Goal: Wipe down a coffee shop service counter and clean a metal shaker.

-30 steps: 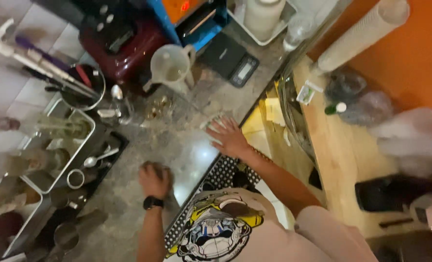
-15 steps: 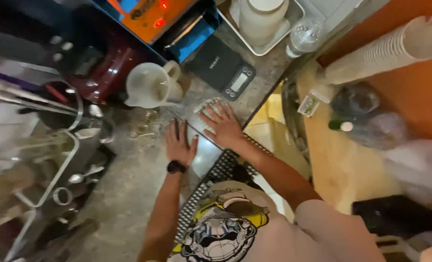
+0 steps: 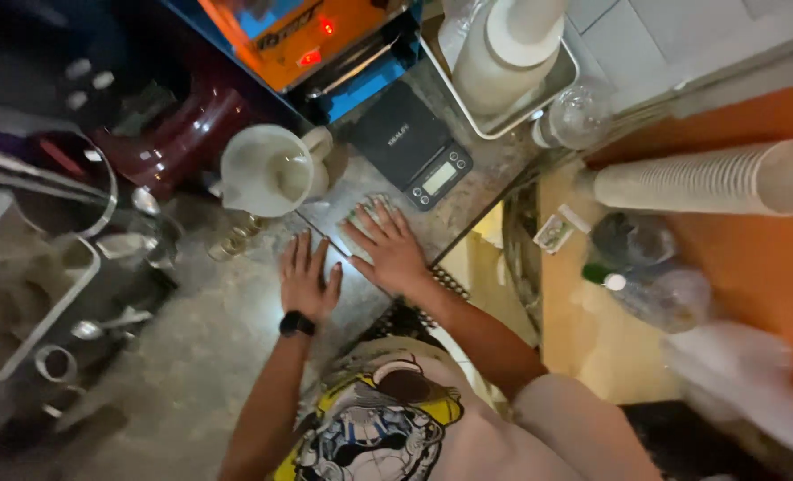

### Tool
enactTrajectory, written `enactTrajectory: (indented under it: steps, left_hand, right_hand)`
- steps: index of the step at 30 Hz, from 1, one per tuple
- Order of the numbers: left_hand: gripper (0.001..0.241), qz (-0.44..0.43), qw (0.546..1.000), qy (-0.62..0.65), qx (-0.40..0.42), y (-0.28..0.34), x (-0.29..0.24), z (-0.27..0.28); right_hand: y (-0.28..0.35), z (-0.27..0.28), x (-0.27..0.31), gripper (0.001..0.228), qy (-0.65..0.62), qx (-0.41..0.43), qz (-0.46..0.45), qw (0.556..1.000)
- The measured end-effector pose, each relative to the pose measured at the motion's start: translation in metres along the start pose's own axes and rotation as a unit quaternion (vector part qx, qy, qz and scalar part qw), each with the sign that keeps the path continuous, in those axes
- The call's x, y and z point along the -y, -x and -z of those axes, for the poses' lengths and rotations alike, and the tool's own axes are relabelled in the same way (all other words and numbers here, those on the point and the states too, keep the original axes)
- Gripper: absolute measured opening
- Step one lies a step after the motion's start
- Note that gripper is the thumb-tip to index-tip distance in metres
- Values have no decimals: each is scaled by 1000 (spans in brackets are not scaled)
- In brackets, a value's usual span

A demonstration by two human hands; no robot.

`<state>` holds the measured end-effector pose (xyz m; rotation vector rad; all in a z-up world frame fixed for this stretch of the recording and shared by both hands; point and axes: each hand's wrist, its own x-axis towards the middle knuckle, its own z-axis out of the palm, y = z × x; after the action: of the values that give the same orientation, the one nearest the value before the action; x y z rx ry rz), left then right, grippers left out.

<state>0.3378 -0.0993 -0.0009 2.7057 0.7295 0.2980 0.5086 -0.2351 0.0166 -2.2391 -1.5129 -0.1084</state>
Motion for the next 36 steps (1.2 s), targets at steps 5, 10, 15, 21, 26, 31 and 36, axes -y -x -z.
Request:
enactTrajectory:
  steps: [5, 10, 15, 21, 26, 31, 36]
  left_hand:
    - [57, 25, 999, 14, 38, 4, 0, 4]
    - [55, -1, 1000, 2, -5, 1, -1, 4]
    - [57, 3, 1000, -7, -2, 6, 1, -2]
    - [61, 35, 998, 18, 54, 7, -3, 5]
    - [62, 45, 993, 6, 105, 8, -1, 9]
    - [61, 42, 994, 5, 106, 8, 3, 3]
    - [60, 18, 995, -2, 99, 8, 5, 0]
  right_hand:
    - [2, -3, 4, 60, -8, -28, 6, 1000]
    - [28, 15, -10, 63, -82, 32, 20, 996]
    - [-1, -13, -27, 64, -5, 15, 43, 999]
    - [14, -16, -5, 63, 23, 3, 8, 1000]
    - [75, 1, 11, 69, -66, 72, 62, 993]
    - [55, 13, -14, 67, -14, 69, 15, 997]
    - [31, -22, 8, 65, -19, 61, -80, 995]
